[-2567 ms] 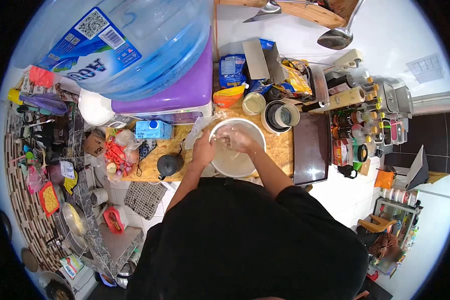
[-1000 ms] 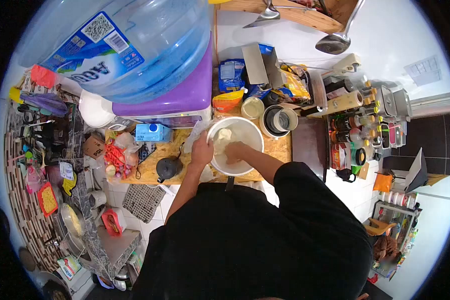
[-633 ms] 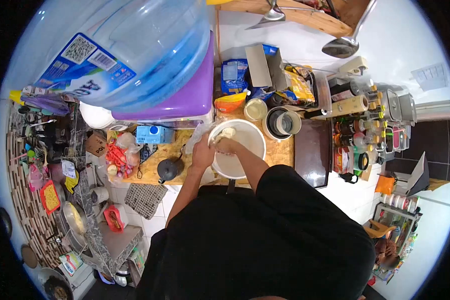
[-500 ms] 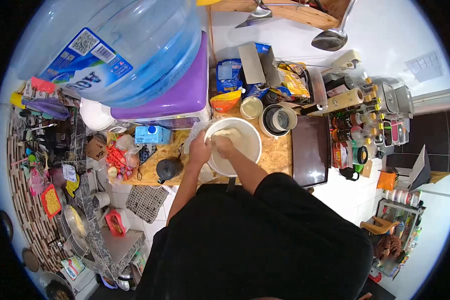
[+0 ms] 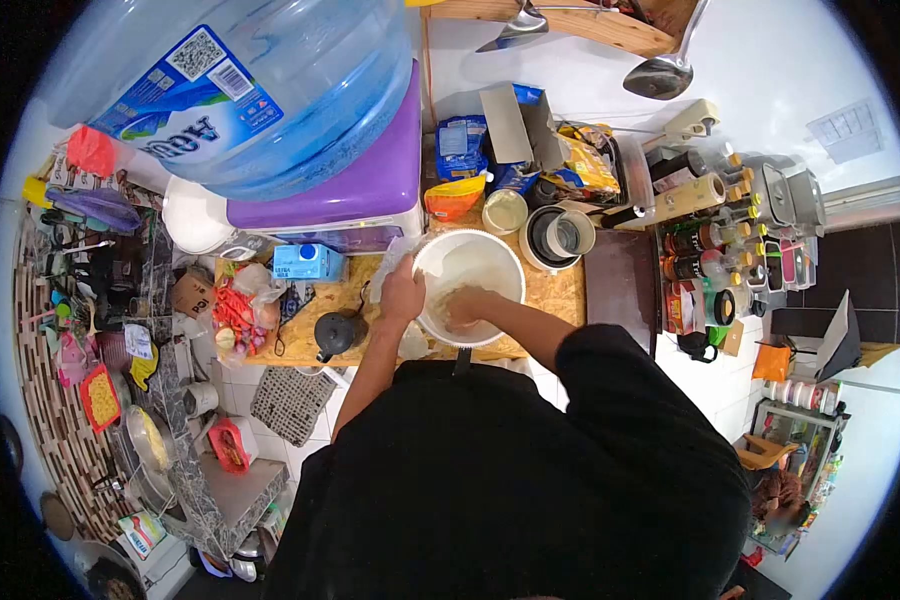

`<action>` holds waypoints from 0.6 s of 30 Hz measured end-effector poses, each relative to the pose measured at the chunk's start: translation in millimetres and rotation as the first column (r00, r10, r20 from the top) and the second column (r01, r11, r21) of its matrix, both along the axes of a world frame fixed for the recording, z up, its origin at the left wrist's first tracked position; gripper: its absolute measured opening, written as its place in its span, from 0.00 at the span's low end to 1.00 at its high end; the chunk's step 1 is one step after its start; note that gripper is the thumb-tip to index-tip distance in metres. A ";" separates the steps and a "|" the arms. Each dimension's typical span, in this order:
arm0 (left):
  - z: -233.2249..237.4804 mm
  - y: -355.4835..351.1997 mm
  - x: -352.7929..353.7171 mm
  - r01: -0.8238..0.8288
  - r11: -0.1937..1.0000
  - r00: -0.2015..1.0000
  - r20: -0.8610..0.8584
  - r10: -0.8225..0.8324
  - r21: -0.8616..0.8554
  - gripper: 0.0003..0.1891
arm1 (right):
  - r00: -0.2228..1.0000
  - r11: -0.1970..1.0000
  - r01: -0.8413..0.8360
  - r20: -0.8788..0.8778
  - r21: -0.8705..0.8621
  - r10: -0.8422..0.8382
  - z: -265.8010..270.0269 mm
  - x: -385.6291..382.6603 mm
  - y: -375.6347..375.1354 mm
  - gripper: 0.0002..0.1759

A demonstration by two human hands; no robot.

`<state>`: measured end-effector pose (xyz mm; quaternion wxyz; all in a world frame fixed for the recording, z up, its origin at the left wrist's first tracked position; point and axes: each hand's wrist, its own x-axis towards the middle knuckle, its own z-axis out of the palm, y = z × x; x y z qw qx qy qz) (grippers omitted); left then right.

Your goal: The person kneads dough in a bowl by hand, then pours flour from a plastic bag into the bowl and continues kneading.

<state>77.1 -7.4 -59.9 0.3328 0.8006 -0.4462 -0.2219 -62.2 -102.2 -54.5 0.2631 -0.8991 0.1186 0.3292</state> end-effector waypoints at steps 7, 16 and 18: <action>11.1 0.8 4.3 0.058 0.995 0.997 -0.055 -0.053 0.084 0.15 | 0.989 0.987 0.150 -0.009 0.059 -0.150 -30.9 13.7 -13.7 0.26; 9.4 4.4 2.3 0.029 0.995 0.997 -0.076 -0.022 0.091 0.16 | 0.443 0.116 0.720 -0.324 0.684 -0.836 -58.9 25.9 -30.3 0.10; 10.3 0.8 1.3 0.035 0.998 0.998 -0.056 -0.032 0.044 0.17 | 0.175 -0.412 0.680 -0.679 0.607 -0.713 -80.0 27.8 -38.3 0.13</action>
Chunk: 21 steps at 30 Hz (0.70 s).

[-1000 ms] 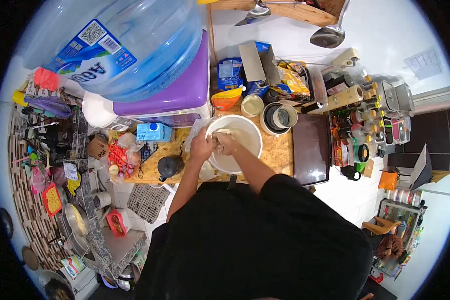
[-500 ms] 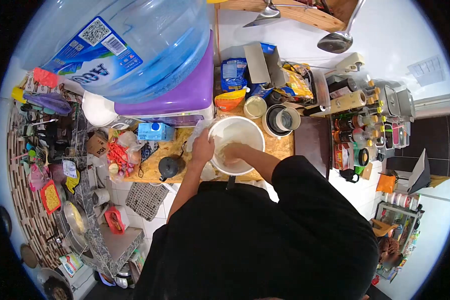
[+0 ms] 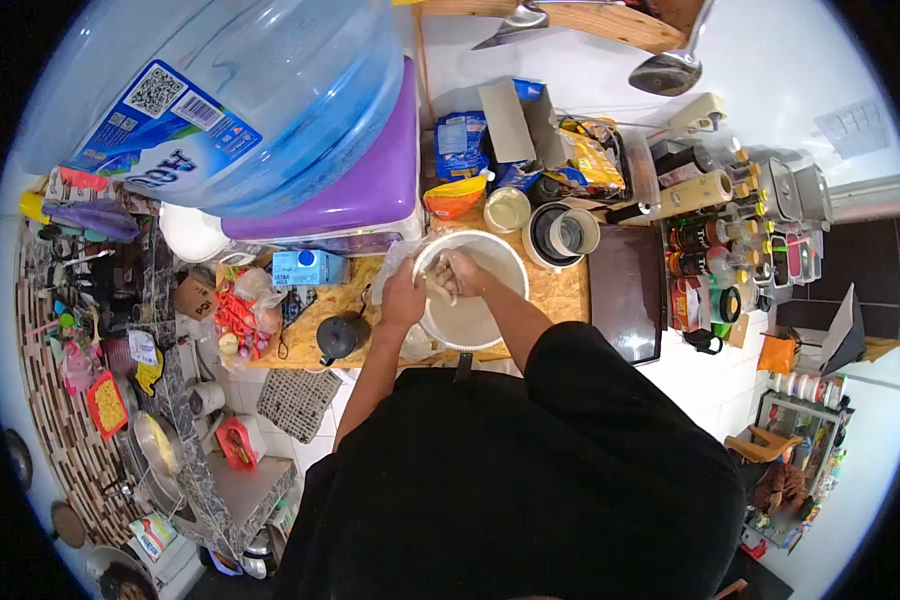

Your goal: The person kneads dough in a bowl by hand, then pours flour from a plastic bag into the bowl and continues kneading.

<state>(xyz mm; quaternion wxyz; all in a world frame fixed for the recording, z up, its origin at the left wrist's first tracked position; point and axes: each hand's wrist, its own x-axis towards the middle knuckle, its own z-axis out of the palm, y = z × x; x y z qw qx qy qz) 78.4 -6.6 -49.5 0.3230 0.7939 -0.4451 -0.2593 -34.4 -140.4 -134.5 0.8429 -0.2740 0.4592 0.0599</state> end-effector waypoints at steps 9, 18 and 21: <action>14.9 -1.3 -3.3 -0.025 0.998 0.999 -0.033 0.027 0.065 0.12 | 0.789 0.968 0.068 0.581 0.241 -0.200 61.0 -41.7 -0.5 0.25; 10.5 -2.0 -1.4 -0.020 0.997 1.000 -0.021 0.022 0.069 0.11 | 0.677 0.565 -0.735 -0.454 -0.375 0.579 73.5 -40.6 30.3 0.25; 7.4 -1.6 -3.4 -0.035 0.999 0.999 0.006 0.035 0.020 0.13 | 0.551 0.114 -0.801 -0.649 -0.588 0.524 37.9 -44.0 34.1 0.29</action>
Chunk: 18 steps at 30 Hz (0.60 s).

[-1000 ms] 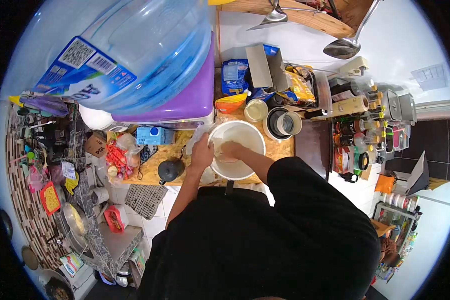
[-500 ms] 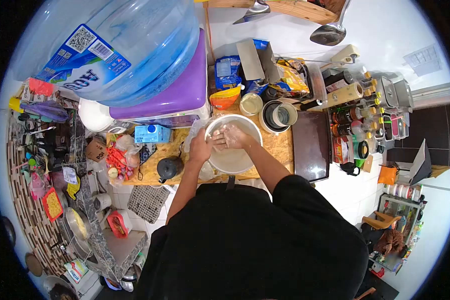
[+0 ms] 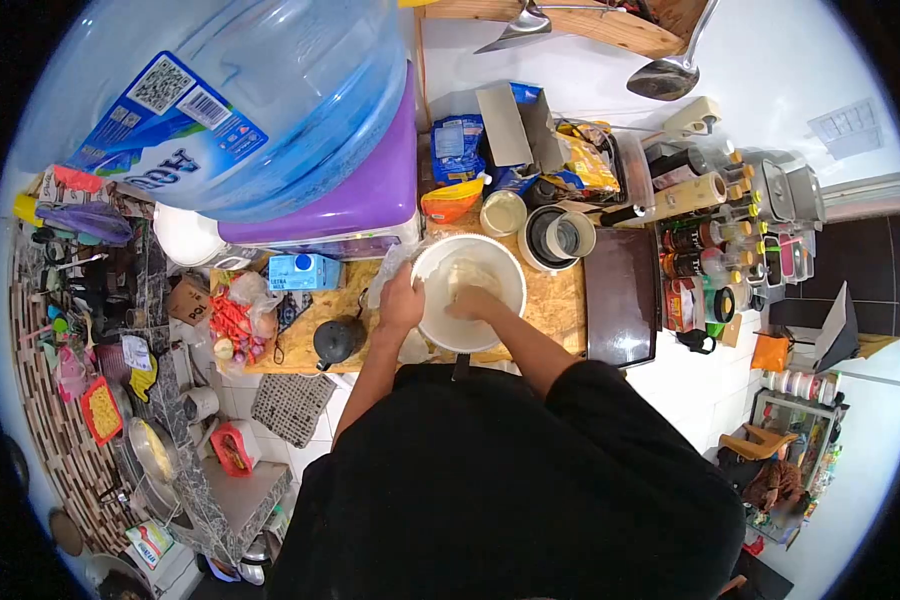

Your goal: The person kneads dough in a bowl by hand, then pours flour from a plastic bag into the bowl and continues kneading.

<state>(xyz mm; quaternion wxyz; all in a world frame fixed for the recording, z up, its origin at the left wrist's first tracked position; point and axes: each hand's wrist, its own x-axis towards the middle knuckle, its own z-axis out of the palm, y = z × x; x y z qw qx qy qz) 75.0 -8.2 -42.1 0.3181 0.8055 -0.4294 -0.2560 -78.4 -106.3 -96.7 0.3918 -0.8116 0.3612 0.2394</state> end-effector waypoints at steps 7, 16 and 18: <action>-0.7 1.1 2.0 0.017 0.996 1.000 0.000 -0.017 0.090 0.16 | 0.986 0.984 0.130 -0.084 -0.120 -0.141 14.3 23.1 6.3 0.32; -9.4 -0.3 3.8 0.015 0.999 1.000 -0.012 -0.016 -0.051 0.14 | 0.781 0.610 0.355 0.134 0.708 -0.610 55.7 2.1 -36.1 0.28; -5.4 -0.2 2.6 0.007 1.000 0.999 -0.037 -0.006 0.017 0.13 | 0.913 0.866 0.285 0.159 0.411 -0.376 79.0 6.1 -12.7 0.30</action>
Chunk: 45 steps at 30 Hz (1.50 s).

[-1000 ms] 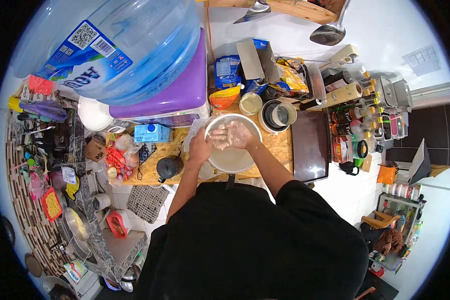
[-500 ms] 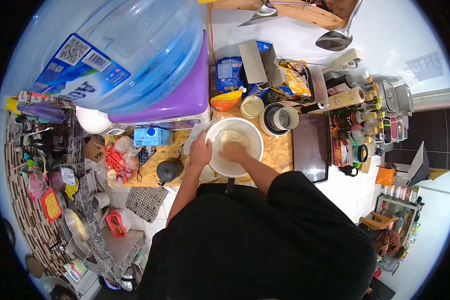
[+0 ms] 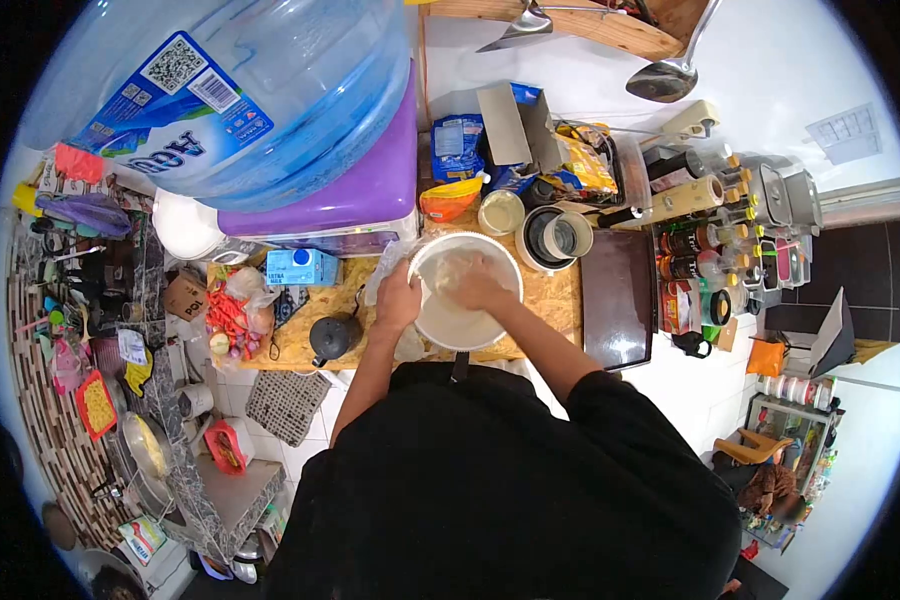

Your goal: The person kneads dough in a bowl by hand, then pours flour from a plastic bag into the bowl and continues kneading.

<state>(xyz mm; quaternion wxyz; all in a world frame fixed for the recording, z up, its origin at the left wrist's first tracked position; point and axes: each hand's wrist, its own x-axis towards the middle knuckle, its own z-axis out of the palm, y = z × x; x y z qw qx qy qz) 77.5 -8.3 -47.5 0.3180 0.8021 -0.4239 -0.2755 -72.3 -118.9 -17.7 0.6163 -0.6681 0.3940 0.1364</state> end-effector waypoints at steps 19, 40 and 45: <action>-8.1 2.3 2.5 0.002 0.995 1.000 0.007 -0.001 -0.101 0.15 | 0.986 0.660 -0.162 -0.151 -0.734 0.074 -69.5 9.1 19.4 0.31; 9.4 1.0 3.2 0.004 0.999 1.000 0.013 -0.005 0.042 0.22 | 0.883 0.933 0.276 0.324 0.231 -0.341 -92.3 -13.1 -4.6 0.41; 3.5 1.4 3.0 0.012 1.000 0.999 -0.046 -0.013 -0.022 0.15 | 0.926 0.823 0.221 0.153 0.523 -0.346 -24.1 -27.2 0.8 0.29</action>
